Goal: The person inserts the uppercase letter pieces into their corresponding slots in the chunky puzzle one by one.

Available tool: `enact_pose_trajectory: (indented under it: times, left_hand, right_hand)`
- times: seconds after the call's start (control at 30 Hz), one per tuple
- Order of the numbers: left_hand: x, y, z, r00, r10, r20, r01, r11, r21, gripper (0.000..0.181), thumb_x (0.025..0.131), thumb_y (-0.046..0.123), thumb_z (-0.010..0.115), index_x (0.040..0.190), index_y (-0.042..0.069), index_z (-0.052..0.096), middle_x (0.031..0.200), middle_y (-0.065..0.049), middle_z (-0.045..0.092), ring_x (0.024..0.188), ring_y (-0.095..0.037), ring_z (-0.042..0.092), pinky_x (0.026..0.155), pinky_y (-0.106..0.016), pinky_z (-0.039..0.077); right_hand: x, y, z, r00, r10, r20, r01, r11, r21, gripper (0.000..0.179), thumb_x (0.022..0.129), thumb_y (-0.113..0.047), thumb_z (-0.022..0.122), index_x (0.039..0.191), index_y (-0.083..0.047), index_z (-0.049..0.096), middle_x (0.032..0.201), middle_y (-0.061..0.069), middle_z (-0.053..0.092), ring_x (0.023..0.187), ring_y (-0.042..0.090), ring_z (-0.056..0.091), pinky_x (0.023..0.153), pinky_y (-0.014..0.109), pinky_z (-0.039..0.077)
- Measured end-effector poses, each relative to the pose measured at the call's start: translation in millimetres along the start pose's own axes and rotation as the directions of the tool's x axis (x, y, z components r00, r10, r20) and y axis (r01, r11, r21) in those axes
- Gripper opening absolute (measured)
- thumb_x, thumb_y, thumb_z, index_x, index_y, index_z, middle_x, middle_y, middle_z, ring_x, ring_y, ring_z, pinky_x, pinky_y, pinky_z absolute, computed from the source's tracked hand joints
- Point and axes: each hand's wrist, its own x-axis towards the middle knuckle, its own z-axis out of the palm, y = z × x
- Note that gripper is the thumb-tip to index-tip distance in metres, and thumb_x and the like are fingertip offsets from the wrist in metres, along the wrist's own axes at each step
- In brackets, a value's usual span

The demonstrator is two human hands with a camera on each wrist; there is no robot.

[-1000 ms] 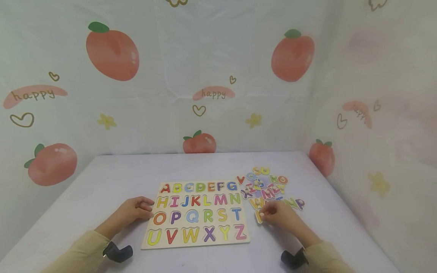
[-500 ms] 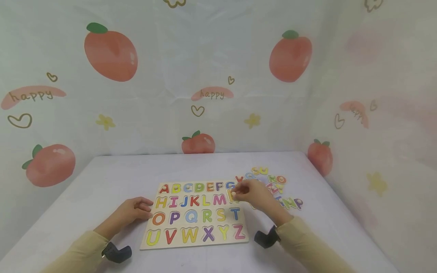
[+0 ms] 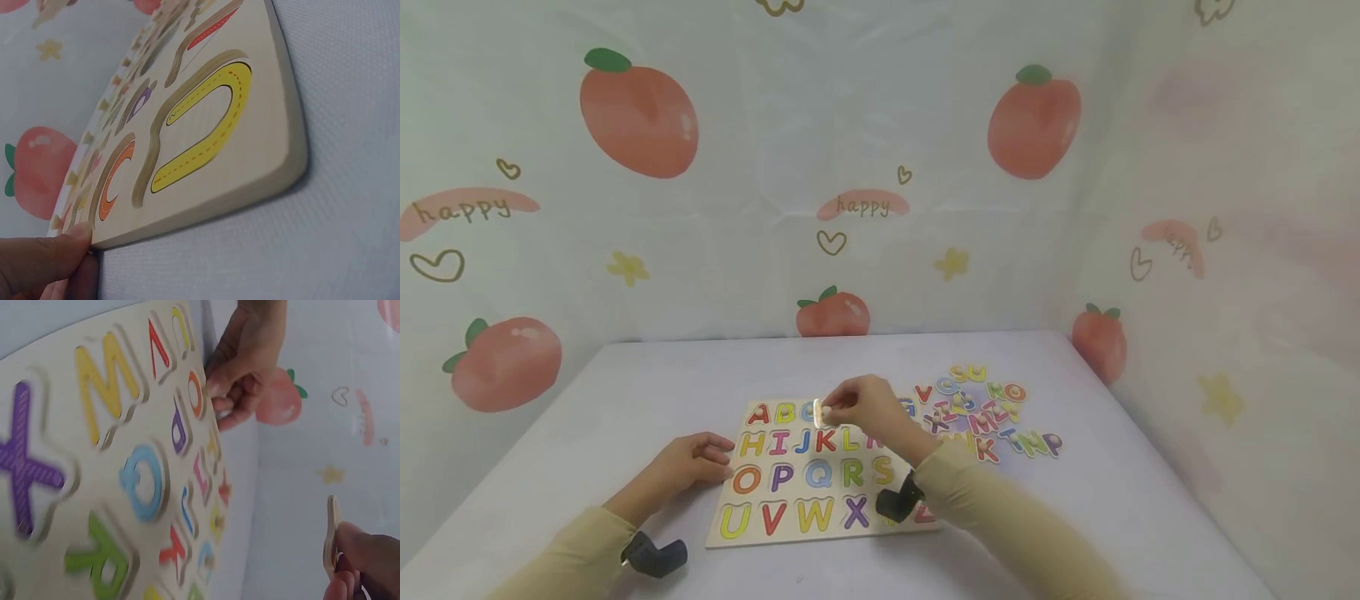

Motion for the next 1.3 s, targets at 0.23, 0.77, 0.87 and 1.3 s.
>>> enact_pose_trajectory:
  times: [0.23,0.77,0.87,1.3]
  left_hand:
    - [0.2,-0.1,0.0,1.000,-0.008,-0.002,0.008,1.000,0.022,0.045,0.076,0.014,0.080,0.115,0.001,0.062,0.089,-0.005,0.066,0.082,-0.017,0.059,0.074,-0.031,0.049]
    - [5.1,-4.8,-1.2,1.000,0.022,0.011,-0.022,0.999,0.026,0.047,0.074,0.013,0.081,0.115,-0.001,0.062,0.089,-0.003,0.068,0.081,-0.015,0.061,0.073,-0.032,0.050]
    - [5.5,-5.0,-1.2,1.000,0.022,0.013,-0.023,1.000,0.017,0.047,0.074,0.013,0.081,0.115,-0.001,0.062,0.088,-0.003,0.068,0.081,-0.015,0.061,0.072,-0.032,0.049]
    - [4.3,-4.6,-0.2,1.000,0.003,0.012,-0.003,1.000,-0.006,0.046,0.075,0.012,0.081,0.115,-0.001,0.062,0.088,-0.005,0.066,0.079,-0.015,0.059,0.070,-0.028,0.049]
  right_hand:
    - [22.2,-17.3,48.5,1.000,-0.015,0.026,0.015,1.000,0.024,0.008,0.081,-0.014,0.078,0.087,-0.012,0.073,0.075,-0.003,0.067,0.069,0.011,0.061,0.063,0.021,0.046]
    - [52.6,-19.3,114.4,0.999,0.023,0.025,-0.024,0.999,0.030,0.007,0.079,-0.008,0.078,0.080,-0.010,0.071,0.067,-0.007,0.062,0.058,0.002,0.053,0.053,0.017,0.042]
    - [55.2,-18.3,119.8,0.999,0.031,0.026,-0.032,0.998,0.050,0.006,0.079,-0.007,0.077,0.080,-0.008,0.072,0.065,-0.007,0.060,0.055,0.003,0.051,0.051,0.018,0.042]
    - [58.2,-19.5,132.9,0.998,0.056,0.000,-0.056,0.998,-0.014,0.008,0.076,-0.003,0.078,0.073,-0.006,0.071,0.057,-0.007,0.055,0.050,0.003,0.045,0.047,0.016,0.037]
